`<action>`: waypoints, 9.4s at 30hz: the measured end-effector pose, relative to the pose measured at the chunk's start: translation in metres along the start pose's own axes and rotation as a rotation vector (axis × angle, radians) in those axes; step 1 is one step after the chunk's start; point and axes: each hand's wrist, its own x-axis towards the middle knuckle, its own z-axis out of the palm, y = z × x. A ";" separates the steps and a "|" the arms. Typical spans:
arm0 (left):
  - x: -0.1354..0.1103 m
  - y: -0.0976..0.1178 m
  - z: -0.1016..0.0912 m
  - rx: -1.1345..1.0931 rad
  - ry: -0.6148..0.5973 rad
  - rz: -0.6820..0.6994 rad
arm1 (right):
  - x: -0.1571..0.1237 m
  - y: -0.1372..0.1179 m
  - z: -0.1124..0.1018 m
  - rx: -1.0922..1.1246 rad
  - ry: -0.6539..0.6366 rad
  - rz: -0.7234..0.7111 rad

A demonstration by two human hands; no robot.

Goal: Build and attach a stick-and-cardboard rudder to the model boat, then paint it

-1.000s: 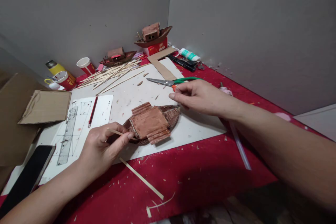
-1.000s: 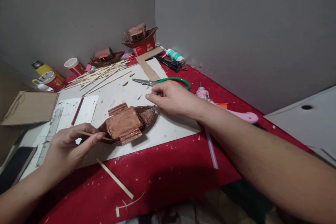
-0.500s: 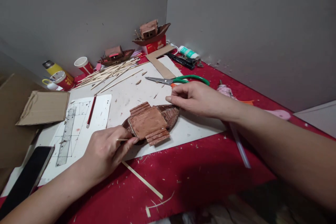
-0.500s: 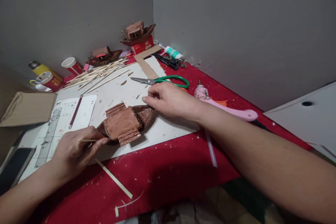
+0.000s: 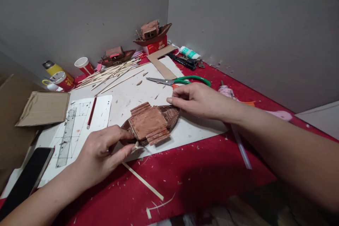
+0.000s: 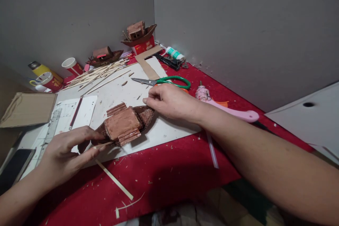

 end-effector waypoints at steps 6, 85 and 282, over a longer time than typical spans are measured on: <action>-0.002 -0.001 0.010 -0.018 0.020 0.065 | 0.000 -0.001 0.000 0.000 -0.007 -0.027; -0.049 -0.006 0.004 -0.200 -0.476 -0.164 | -0.098 -0.044 -0.007 0.191 -0.305 -0.062; 0.066 0.040 -0.011 -1.158 0.561 -0.365 | -0.027 -0.115 -0.003 -0.640 0.315 -0.486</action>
